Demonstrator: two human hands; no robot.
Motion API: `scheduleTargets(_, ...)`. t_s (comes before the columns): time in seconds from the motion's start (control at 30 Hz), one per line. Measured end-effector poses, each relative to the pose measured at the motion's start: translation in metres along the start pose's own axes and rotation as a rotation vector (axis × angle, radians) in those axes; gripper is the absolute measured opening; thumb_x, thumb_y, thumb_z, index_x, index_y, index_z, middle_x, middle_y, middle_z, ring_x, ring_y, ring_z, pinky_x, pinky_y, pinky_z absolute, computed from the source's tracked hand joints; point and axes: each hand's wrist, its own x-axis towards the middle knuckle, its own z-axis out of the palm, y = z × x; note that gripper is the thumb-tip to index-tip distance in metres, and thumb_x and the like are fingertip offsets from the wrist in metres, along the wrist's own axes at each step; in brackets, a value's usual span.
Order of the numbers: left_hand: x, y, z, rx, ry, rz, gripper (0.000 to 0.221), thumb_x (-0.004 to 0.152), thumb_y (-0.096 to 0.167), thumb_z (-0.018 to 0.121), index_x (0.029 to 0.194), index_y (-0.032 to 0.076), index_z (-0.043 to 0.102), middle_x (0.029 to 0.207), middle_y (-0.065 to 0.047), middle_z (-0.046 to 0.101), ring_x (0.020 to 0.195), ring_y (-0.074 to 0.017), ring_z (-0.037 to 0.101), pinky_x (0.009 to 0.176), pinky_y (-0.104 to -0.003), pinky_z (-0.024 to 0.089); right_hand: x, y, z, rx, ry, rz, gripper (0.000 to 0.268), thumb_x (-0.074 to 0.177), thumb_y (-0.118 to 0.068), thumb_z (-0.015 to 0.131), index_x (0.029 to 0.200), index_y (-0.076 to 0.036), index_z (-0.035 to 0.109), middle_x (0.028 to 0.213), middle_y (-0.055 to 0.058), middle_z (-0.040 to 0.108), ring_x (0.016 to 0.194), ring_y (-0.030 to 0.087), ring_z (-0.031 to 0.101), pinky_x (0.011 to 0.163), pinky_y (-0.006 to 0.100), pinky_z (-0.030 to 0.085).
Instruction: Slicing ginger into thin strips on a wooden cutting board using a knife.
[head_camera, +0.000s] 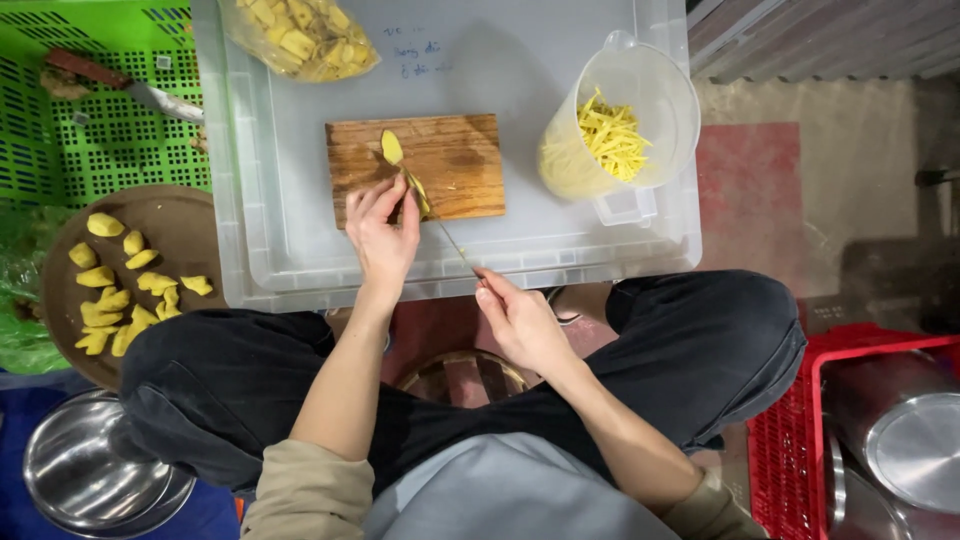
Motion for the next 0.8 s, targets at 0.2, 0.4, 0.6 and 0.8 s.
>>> scheduleTargets(0.2, -0.003, -0.001, 0.002, 0.009, 0.006, -0.017, 0.019, 0.087, 0.011, 0.085, 0.106, 0.011, 0.083, 0.099, -0.007, 0.079, 0.086, -0.0259, 0.068, 0.080, -0.034, 0.058, 0.002, 0.000, 0.007, -0.002, -0.001, 0.039, 0.044, 0.101, -0.036, 0.050, 0.139, -0.016, 0.063, 0.121, 0.012, 0.074, 0.115, 0.039, 0.067, 0.095, 0.054, 0.054)
scheduleTargets(0.4, 0.000, 0.003, -0.002, -0.007, -0.001, -0.013, 0.017, 0.089, 0.011, 0.083, 0.105, 0.009, 0.083, 0.099, -0.009, 0.079, 0.086, -0.0273, 0.069, 0.080, -0.034, 0.058, 0.026, -0.004, 0.022, -0.020, 0.000, 0.022, 0.046, 0.104, -0.034, 0.045, 0.140, -0.010, 0.060, 0.123, 0.017, 0.072, 0.116, 0.040, 0.067, 0.099, 0.054, 0.052)
scheduleTargets(0.6, -0.002, 0.003, 0.000, -0.022, 0.028, -0.002, 0.018, 0.088, 0.009, 0.083, 0.106, 0.006, 0.082, 0.100, -0.012, 0.079, 0.088, -0.0300, 0.071, 0.081, -0.036, 0.058, 0.011, -0.005, 0.021, -0.045, 0.024, 0.017, 0.048, 0.105, -0.035, 0.044, 0.141, -0.008, 0.060, 0.124, 0.019, 0.072, 0.115, 0.042, 0.067, 0.099, 0.055, 0.052)
scheduleTargets(0.8, 0.003, 0.009, -0.007, -0.026, 0.037, -0.063, 0.022, 0.091, 0.012, 0.079, 0.113, 0.006, 0.077, 0.108, -0.013, 0.075, 0.096, -0.0338, 0.070, 0.086, -0.041, 0.058, -0.010, 0.018, 0.005, -0.357, 0.193, -0.047, 0.049, 0.100, -0.040, 0.056, 0.145, -0.023, 0.058, 0.114, 0.007, 0.077, 0.099, 0.036, 0.073, 0.085, 0.051, 0.059)
